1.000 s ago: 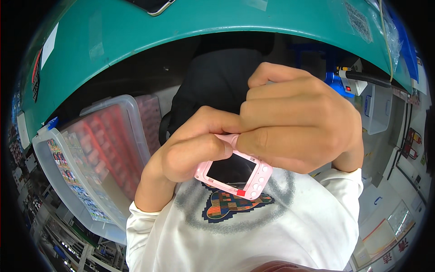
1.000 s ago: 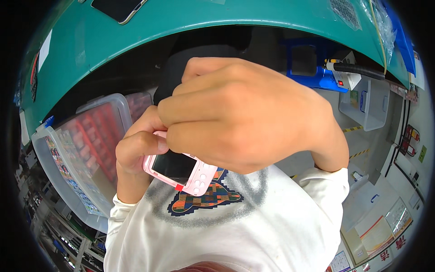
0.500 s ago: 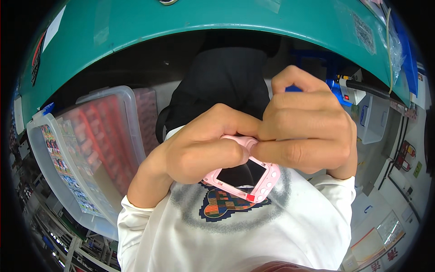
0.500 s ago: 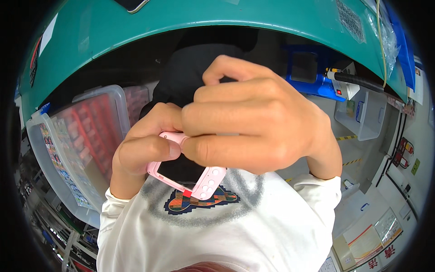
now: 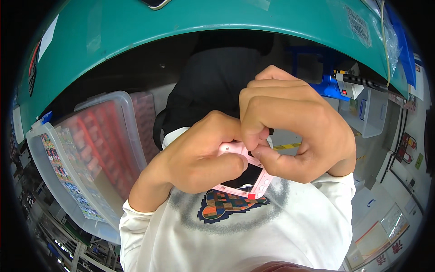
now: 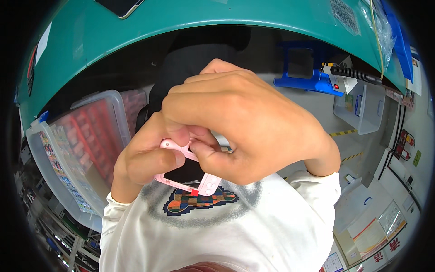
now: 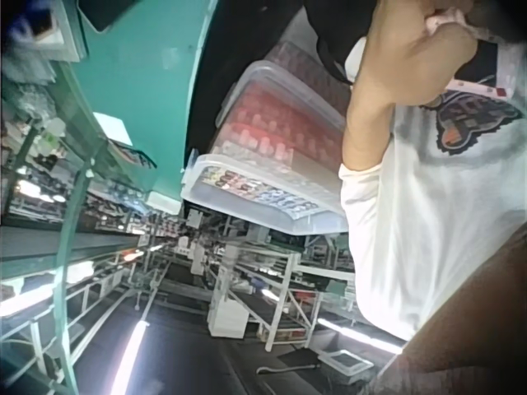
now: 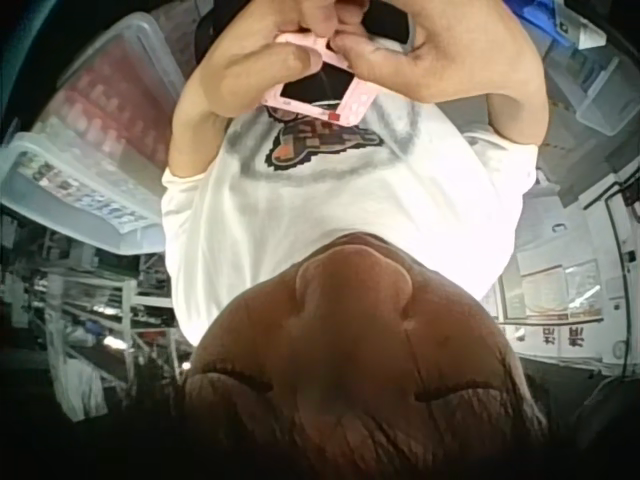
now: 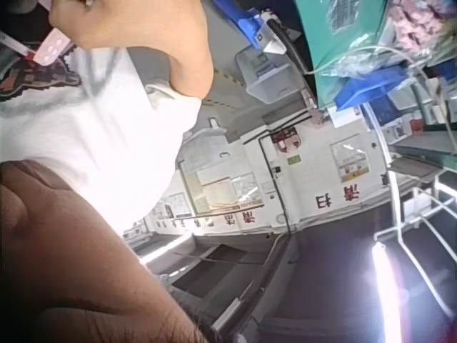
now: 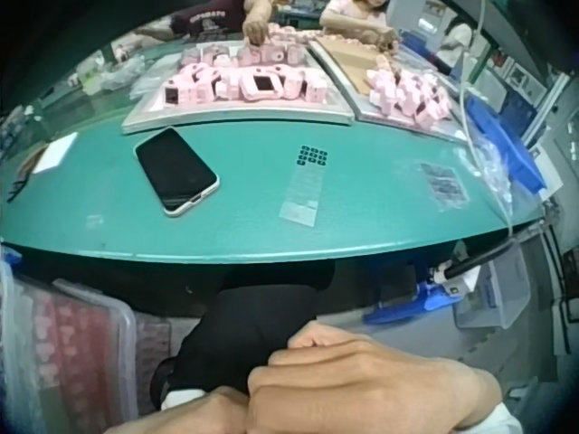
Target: Assembling and packing small pink toy cameras into trays on a production line.
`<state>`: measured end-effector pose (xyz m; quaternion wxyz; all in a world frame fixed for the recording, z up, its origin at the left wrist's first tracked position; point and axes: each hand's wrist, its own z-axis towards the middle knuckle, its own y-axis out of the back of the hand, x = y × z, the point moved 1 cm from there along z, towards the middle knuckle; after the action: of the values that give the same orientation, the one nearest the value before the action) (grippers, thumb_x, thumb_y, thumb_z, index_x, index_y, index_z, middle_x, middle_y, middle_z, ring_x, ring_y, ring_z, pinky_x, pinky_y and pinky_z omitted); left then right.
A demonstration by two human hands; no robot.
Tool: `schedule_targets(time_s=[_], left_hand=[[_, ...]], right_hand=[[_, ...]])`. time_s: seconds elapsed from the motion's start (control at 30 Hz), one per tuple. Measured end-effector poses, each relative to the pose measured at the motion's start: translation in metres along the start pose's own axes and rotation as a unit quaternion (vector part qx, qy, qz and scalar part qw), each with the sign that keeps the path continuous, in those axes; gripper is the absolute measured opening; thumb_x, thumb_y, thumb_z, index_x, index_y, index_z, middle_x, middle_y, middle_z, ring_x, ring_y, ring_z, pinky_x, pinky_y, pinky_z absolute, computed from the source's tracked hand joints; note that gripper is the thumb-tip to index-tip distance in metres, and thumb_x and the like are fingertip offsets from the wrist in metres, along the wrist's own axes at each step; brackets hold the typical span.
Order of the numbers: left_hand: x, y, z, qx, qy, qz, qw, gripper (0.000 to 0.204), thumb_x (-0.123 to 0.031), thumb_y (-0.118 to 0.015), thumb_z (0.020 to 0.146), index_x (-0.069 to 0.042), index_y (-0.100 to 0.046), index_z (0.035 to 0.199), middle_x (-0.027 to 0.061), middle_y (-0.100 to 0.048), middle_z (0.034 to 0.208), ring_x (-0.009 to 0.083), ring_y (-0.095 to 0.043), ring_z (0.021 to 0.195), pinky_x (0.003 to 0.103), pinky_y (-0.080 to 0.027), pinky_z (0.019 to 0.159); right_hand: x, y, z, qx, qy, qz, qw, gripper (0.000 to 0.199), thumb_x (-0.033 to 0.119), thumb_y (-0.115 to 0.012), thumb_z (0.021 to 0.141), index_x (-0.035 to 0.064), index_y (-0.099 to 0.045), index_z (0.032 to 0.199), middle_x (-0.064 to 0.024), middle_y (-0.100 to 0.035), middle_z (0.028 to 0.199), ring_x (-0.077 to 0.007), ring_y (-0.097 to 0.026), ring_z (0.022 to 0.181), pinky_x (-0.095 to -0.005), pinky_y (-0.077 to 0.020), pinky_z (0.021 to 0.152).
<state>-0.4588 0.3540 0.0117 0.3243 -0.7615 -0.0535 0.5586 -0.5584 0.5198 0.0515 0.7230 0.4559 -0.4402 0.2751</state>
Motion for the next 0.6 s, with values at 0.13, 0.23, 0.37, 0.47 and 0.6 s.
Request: schedule_targets(time_s=[0.13, 0.23, 0.37, 0.47, 0.6], left_hand=[[-0.001, 0.003, 0.001, 0.003, -0.030, 0.004, 1.000, 0.027, -0.002, -0.051, 0.071, 0.004, -0.068, 0.091, 0.0080, -0.063, 0.071, 0.0162, -0.047, 0.061, 0.024, -0.038, 0.058], [-0.011, 0.008, 0.001, 0.040, -0.071, 0.041, 0.996, 0.031, -0.002, -0.053, 0.071, 0.004, -0.069, 0.096, 0.0119, -0.068, 0.079, 0.0191, -0.052, 0.063, 0.025, -0.043, 0.061], [-0.016, 0.014, 0.000, 0.015, -0.105, 0.107, 0.989, 0.033, -0.004, -0.057, 0.072, 0.005, -0.070, 0.101, 0.0154, -0.069, 0.088, 0.0215, -0.055, 0.068, 0.027, -0.045, 0.065], [-0.039, 0.031, -0.007, -0.036, -0.126, 0.145, 0.981, 0.035, -0.010, -0.059, 0.078, 0.005, -0.071, 0.108, 0.0191, -0.070, 0.102, 0.0236, -0.061, 0.080, 0.030, -0.048, 0.075], [-0.079, 0.057, -0.017, -0.176, -0.245, 0.223, 0.927, 0.037, -0.017, -0.052, 0.088, 0.005, -0.071, 0.112, 0.0193, -0.070, 0.109, 0.0247, -0.063, 0.091, 0.033, -0.048, 0.085]], right_hand=[[-0.006, 0.000, 0.002, 0.006, -0.018, 0.054, 0.998, 0.012, 0.001, -0.066, 0.066, 0.0085, -0.065, 0.076, -0.0015, -0.062, 0.074, -0.0185, -0.050, 0.064, -0.0338, -0.0399, 0.081], [-0.016, 0.001, 0.002, -0.021, -0.008, 0.183, 0.983, 0.012, -0.001, -0.065, 0.069, 0.0071, -0.065, 0.078, -0.0024, -0.063, 0.074, -0.0190, -0.051, 0.065, -0.0325, -0.0413, 0.079], [-0.023, 0.014, 0.002, -0.127, 0.017, 0.097, 0.987, 0.014, -0.003, -0.062, 0.074, 0.0039, -0.066, 0.085, -0.0063, -0.064, 0.080, -0.0201, -0.053, 0.071, -0.0300, -0.0430, 0.076], [-0.032, 0.042, 0.006, -0.206, -0.008, -0.128, 0.970, 0.014, -0.002, -0.064, 0.080, 0.0037, -0.067, 0.092, -0.0075, -0.066, 0.091, -0.0219, -0.055, 0.078, -0.0300, -0.0440, 0.079], [-0.069, 0.072, 0.013, -0.296, -0.024, -0.288, 0.910, 0.023, 0.004, -0.065, 0.085, -0.0003, -0.068, 0.108, -0.0132, -0.065, 0.111, -0.0278, -0.059, 0.102, -0.0343, -0.0459, 0.092]])
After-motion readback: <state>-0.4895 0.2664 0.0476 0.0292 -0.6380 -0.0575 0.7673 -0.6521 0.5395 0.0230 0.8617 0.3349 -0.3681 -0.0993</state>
